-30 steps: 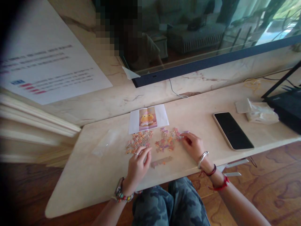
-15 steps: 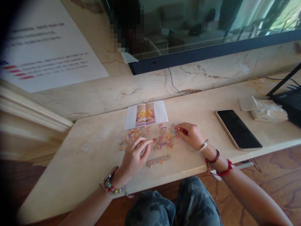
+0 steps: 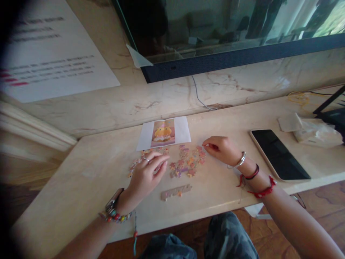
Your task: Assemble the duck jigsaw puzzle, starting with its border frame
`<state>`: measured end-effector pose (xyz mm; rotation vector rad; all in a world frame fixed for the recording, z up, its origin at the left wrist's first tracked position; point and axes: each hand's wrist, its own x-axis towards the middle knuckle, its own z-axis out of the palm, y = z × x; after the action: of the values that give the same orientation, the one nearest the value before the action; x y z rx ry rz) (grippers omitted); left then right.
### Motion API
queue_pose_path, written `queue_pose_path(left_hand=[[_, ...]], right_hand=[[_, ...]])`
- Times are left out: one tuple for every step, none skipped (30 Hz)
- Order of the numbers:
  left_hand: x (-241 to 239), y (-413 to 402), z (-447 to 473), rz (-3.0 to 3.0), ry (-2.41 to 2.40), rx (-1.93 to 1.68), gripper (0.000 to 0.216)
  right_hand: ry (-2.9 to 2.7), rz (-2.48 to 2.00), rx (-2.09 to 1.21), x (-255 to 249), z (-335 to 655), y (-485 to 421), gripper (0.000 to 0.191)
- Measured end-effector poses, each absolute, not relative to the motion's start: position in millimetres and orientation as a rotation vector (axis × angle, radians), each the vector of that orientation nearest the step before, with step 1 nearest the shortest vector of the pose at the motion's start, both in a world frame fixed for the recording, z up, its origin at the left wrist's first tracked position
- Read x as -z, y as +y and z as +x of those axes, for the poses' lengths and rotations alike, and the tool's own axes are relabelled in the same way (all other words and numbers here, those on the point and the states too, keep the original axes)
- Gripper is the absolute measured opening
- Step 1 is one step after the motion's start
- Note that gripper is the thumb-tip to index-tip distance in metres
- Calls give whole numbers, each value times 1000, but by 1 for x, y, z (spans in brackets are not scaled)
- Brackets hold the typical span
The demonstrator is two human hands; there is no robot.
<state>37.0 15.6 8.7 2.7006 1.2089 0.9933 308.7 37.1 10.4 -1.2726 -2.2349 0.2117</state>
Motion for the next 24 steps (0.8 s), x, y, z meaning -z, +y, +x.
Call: queue_pose_path(left_hand=[[-8,16,37,2696,1226,-993,16],[-8,16,36,2687,1241,-988,16],[-8,17,36,2677,1252,-978,16],[-8,18,35,2667,1258,-962,15],[-8,19,35,2659,1256,-939,15],[-8,20,34,2651,1250,-918,15],[-7,21,34,2646,1240,-895,15],[-7,21,33,2646,1226,-870,15],[-7,21,33,2651,1210,-847,15],[-7,21,33,2662,1195,-824,14],[-8,21,33,2677,1181,-802,14],[-8,20,33,2693,1166,-777,14],[-8,20,33,2706,1148,-751,14],[-8,19,33,2716,1129,-727,14],[-8,19,33,2723,1112,-704,14],[-7,19,33,2728,1100,-685,14],[-7,18,33,2732,1093,-673,14],[-7,18,33,2734,1092,-667,15],[-6,18,33,2735,1091,-663,15],[-6,18,33,2734,1091,-661,15],[-6,17,33,2734,1090,-659,15],[-6,17,33,2735,1089,-657,15],[-6,17,33,2739,1087,-655,15],[-6,16,33,2746,1086,-654,15]], right_hand=[[-2256,-1270,-225,-11,309,37,20],[-2270,-1272,-235,-11,310,36,20],[-2280,-1276,-247,-11,310,35,20],[-2291,-1279,-262,-11,311,34,20],[-2303,-1278,-277,-11,311,34,20],[-2319,-1275,-293,-11,312,34,20],[-2335,-1271,-307,-11,312,34,21],[-2350,-1264,-320,-11,312,34,22],[-2365,-1257,-331,-11,313,34,23],[-2377,-1250,-341,-11,313,33,24],[-2388,-1240,-354,-12,313,33,26],[-2403,-1219,-374,-12,313,33,27],[-2421,-1188,-399,-13,313,32,27],[-2442,-1151,-430,-13,312,32,27],[-2460,-1115,-460,-13,312,31,27],[-2476,-1085,-484,-13,311,30,27],[-2487,-1064,-500,-13,311,30,27],[-2495,-1052,-507,-12,311,29,27],[-2499,-1046,-507,-12,310,29,27],[-2502,-1043,-506,-11,310,29,27],[-2503,-1040,-503,-10,310,29,27],[-2503,-1040,-503,-9,311,29,27],[-2500,-1048,-500,-8,311,29,26],[-2493,-1064,-492,-8,311,29,24]])
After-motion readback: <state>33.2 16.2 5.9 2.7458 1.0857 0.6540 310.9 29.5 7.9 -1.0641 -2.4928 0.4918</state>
